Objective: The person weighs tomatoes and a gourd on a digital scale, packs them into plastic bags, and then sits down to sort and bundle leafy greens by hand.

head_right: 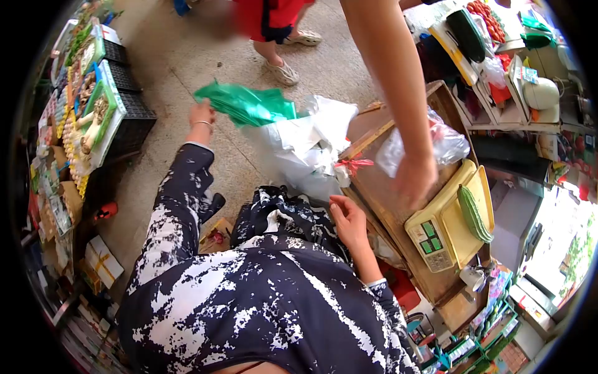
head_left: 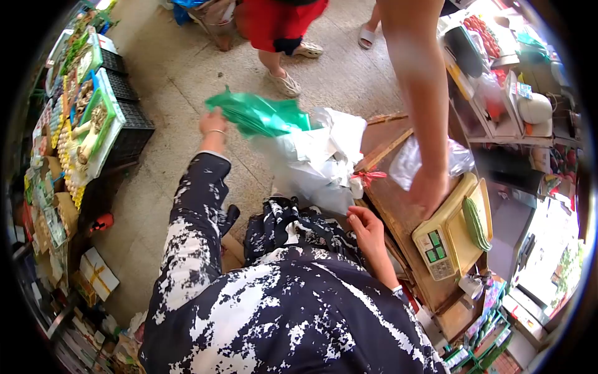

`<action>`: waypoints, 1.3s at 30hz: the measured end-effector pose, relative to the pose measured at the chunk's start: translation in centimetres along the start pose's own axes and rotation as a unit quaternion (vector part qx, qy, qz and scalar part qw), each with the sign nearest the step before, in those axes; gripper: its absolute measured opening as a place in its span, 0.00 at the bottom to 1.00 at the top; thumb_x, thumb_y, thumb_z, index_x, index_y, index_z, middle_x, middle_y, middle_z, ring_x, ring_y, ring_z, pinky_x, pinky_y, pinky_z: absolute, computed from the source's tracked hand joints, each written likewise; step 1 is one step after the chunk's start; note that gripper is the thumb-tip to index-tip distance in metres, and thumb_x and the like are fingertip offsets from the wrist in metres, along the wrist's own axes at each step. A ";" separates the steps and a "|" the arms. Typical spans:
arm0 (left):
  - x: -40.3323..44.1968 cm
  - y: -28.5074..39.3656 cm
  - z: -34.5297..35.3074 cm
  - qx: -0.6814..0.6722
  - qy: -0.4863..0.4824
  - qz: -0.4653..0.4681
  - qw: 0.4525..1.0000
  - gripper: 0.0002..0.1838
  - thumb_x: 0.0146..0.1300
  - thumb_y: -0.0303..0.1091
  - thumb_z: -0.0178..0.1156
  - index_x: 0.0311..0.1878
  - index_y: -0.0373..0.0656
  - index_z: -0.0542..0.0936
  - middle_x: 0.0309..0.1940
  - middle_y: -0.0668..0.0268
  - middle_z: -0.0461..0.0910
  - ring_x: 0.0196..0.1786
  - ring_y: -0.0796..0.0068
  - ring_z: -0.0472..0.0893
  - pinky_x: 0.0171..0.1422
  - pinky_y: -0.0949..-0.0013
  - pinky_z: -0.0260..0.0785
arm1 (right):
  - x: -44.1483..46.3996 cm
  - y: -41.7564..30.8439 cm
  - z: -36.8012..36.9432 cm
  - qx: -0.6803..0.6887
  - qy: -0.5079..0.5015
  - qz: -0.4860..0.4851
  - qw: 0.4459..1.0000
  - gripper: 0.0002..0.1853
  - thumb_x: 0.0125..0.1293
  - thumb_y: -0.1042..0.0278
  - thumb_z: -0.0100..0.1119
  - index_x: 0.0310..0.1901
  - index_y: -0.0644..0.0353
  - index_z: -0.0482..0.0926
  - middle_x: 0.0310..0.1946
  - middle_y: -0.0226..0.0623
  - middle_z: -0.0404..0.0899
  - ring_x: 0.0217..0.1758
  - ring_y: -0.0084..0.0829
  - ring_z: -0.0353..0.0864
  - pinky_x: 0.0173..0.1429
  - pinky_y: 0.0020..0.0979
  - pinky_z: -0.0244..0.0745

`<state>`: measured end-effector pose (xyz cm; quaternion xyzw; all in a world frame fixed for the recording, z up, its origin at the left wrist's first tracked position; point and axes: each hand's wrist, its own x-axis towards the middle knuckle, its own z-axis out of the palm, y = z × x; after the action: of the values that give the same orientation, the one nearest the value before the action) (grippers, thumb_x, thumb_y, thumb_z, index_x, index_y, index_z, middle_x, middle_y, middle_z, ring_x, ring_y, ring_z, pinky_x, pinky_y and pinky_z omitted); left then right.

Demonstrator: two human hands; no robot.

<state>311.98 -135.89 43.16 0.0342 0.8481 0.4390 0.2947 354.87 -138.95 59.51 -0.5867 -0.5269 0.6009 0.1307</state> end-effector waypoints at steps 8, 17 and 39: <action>-6.9 12.2 -14.7 -0.192 -0.086 0.246 0.946 0.12 0.61 0.41 0.52 0.35 0.40 0.72 0.27 0.71 0.73 0.30 0.84 0.71 0.35 0.79 0.64 | 4.0 -4.7 4.8 -0.129 -0.143 -0.122 0.974 0.16 0.57 0.68 0.54 0.47 0.63 0.72 0.37 0.38 0.78 0.38 0.26 0.76 0.42 0.25 0.70; -22.1 17.7 -16.1 -0.399 -0.203 0.269 0.853 0.13 0.63 0.37 0.49 0.46 0.39 0.70 0.40 0.66 0.75 0.41 0.77 0.75 0.46 0.73 0.68 | 5.7 -13.2 10.4 0.128 -0.382 -0.065 0.913 0.35 0.53 0.42 0.56 0.54 0.64 0.67 0.49 0.41 0.72 0.54 0.33 0.67 0.54 0.33 0.64; -33.1 10.7 3.4 0.124 -0.504 0.375 0.768 0.13 0.46 0.34 0.67 0.30 0.41 0.72 0.20 0.75 0.69 0.23 0.87 0.65 0.26 0.79 0.59 | -0.5 -5.8 -1.8 -0.144 0.182 -0.239 0.943 0.18 0.40 0.57 0.67 0.25 0.62 0.75 0.21 0.47 0.74 0.26 0.44 0.75 0.31 0.37 0.68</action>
<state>338.92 -137.40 65.38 0.6026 0.5440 0.3255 0.4849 353.81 -136.13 64.85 -0.5556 -0.6998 0.3522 0.2784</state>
